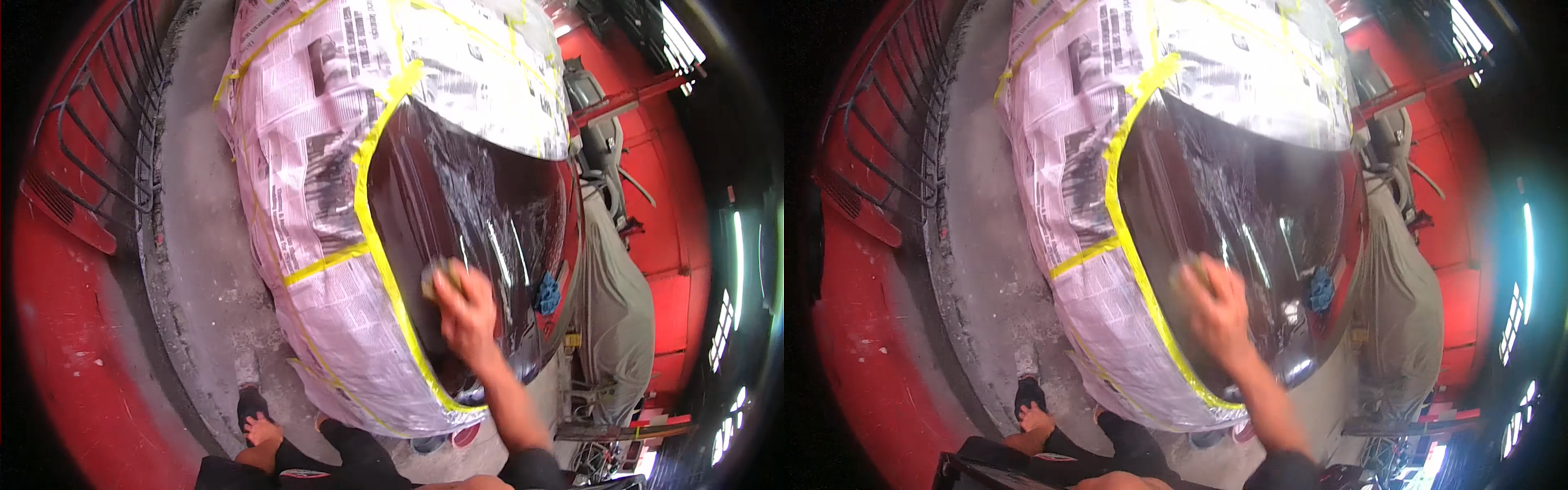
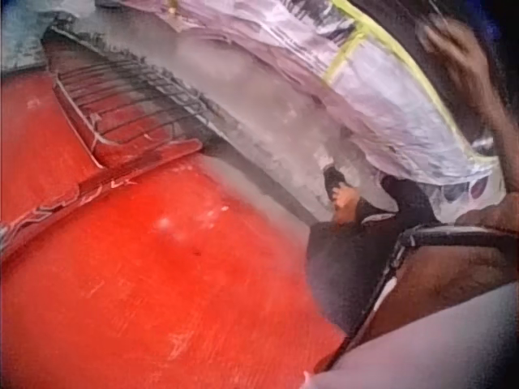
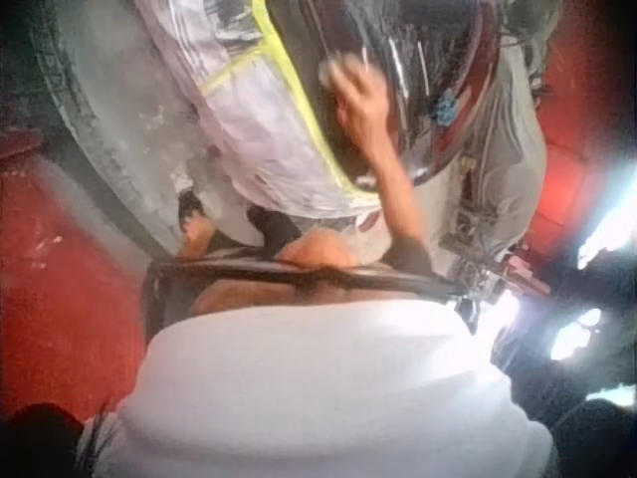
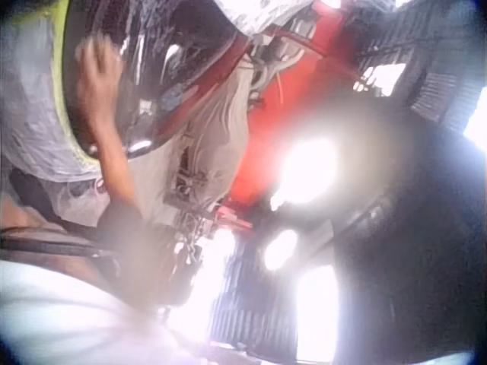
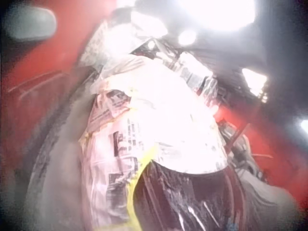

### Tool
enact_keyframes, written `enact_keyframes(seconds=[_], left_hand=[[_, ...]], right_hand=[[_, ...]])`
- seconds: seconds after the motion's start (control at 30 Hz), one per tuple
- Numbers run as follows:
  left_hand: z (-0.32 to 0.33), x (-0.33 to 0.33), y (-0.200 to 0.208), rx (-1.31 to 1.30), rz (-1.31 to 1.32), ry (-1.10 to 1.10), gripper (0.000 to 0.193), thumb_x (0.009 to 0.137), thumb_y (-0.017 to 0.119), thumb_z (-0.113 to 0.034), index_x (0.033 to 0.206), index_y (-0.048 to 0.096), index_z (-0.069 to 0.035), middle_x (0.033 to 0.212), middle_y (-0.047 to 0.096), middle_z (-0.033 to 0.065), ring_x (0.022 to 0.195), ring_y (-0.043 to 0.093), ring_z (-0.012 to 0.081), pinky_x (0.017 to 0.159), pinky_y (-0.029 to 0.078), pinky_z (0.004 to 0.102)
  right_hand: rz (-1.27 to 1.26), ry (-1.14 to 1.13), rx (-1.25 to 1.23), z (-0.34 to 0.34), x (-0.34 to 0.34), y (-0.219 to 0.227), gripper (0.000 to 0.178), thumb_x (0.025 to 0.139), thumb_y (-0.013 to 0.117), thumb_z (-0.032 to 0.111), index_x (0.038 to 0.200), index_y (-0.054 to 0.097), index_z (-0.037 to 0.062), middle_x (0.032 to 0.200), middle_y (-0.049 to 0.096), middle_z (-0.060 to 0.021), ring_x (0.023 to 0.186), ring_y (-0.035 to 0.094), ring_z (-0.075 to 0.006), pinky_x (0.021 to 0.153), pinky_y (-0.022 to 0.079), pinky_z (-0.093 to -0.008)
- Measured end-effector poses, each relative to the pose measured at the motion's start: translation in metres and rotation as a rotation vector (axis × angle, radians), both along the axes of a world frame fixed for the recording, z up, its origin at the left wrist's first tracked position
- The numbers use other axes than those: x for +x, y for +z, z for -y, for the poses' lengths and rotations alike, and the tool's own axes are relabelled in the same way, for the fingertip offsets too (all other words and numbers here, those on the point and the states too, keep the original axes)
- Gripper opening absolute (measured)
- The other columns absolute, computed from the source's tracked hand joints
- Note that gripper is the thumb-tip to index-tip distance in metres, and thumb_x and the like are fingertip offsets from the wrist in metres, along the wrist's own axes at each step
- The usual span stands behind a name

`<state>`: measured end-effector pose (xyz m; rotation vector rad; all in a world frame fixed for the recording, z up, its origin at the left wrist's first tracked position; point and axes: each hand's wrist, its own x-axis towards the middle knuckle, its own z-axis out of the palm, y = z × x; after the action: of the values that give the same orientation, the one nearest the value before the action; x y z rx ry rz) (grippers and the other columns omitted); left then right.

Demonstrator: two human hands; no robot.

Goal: Wet sanding a car spoiler that has been masked with newspaper to prepare it for polishing or paint finishing.

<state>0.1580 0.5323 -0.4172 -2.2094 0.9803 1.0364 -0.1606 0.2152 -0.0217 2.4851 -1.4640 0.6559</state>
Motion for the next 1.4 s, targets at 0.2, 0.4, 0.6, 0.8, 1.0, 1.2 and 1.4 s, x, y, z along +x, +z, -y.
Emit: enact_keyframes(seconds=[0.2, 0.4, 0.6, 0.8, 1.0, 1.2, 1.4], left_hand=[[0.021, -0.042, -0.004, -0.065, -0.016, -0.178, 0.067, 0.074, 0.078, -0.042, 0.132, 0.055, -0.018, 0.133, 0.048, 0.0128, 0.127, 0.048, 0.0359, 0.103, 0.043, 0.0574], [0.0, -0.012, -0.006, -0.059, -0.008, -0.059, 0.064, 0.074, 0.078, -0.043, 0.129, 0.055, -0.017, 0.132, 0.048, 0.0135, 0.127, 0.048, 0.0366, 0.103, 0.043, 0.0572], [0.01, -0.054, -0.002, -0.062, -0.024, -0.175, 0.062, 0.075, 0.077, -0.044, 0.127, 0.056, -0.017, 0.131, 0.048, 0.0138, 0.124, 0.049, 0.0357, 0.103, 0.043, 0.057], [0.005, -0.008, -0.01, -0.039, 0.04, -0.152, 0.061, 0.077, 0.074, -0.043, 0.128, 0.056, -0.017, 0.131, 0.049, 0.0134, 0.122, 0.05, 0.0373, 0.101, 0.043, 0.0566], [0.017, -0.04, -0.005, -0.068, 0.001, -0.207, 0.06, 0.077, 0.074, -0.042, 0.128, 0.056, -0.017, 0.132, 0.048, 0.0136, 0.123, 0.049, 0.0368, 0.101, 0.043, 0.0556], [0.02, -0.031, -0.004, -0.031, 0.03, -0.142, 0.058, 0.077, 0.074, -0.041, 0.128, 0.056, -0.018, 0.13, 0.049, 0.0132, 0.122, 0.05, 0.0351, 0.1, 0.043, 0.0542], [0.027, -0.028, 0.001, -0.02, 0.057, -0.083, 0.056, 0.079, 0.073, -0.041, 0.127, 0.057, -0.018, 0.13, 0.049, 0.0138, 0.123, 0.05, 0.035, 0.1, 0.043, 0.0559]], right_hand=[[-0.006, 0.171, -0.107, 0.144, 0.029, 0.039, 0.046, 0.08, 0.061, 0.0, 0.124, 0.067, 0.0121, 0.123, 0.064, -0.0166, 0.111, 0.061, -0.0387, 0.095, 0.049, -0.0468], [-0.035, 0.049, -0.027, -0.037, -0.027, -0.01, 0.044, 0.073, 0.069, 0.005, 0.116, 0.073, 0.0124, 0.126, 0.065, -0.017, 0.111, 0.064, -0.0357, 0.096, 0.05, -0.0453], [-0.009, 0.163, -0.117, 0.155, 0.026, 0.041, 0.045, 0.078, 0.066, 0.0, 0.122, 0.068, 0.0119, 0.119, 0.065, -0.0152, 0.11, 0.061, -0.0359, 0.094, 0.049, -0.0452], [0.033, 0.098, -0.055, 0.032, 0.003, 0.0, 0.052, 0.073, 0.068, 0.0, 0.122, 0.07, 0.0144, 0.126, 0.064, -0.0144, 0.114, 0.062, -0.0344, 0.099, 0.048, -0.0437], [-0.027, 0.163, -0.099, 0.118, 0.014, 0.03, 0.055, 0.073, 0.068, -0.001, 0.126, 0.067, 0.015, 0.125, 0.065, -0.015, 0.114, 0.061, -0.0348, 0.095, 0.049, -0.0457], [-0.012, 0.098, -0.111, 0.073, 0.009, 0.01, 0.047, 0.078, 0.069, 0.009, 0.125, 0.067, 0.016, 0.128, 0.063, -0.015, 0.109, 0.063, -0.0336, 0.091, 0.051, -0.0452], [0.128, -0.123, -0.199, 0.044, 0.007, 0.003, 0.046, 0.077, 0.071, 0.0, 0.121, 0.071, 0.0139, 0.121, 0.065, -0.0161, 0.107, 0.063, -0.0353, 0.092, 0.051, -0.0442]])
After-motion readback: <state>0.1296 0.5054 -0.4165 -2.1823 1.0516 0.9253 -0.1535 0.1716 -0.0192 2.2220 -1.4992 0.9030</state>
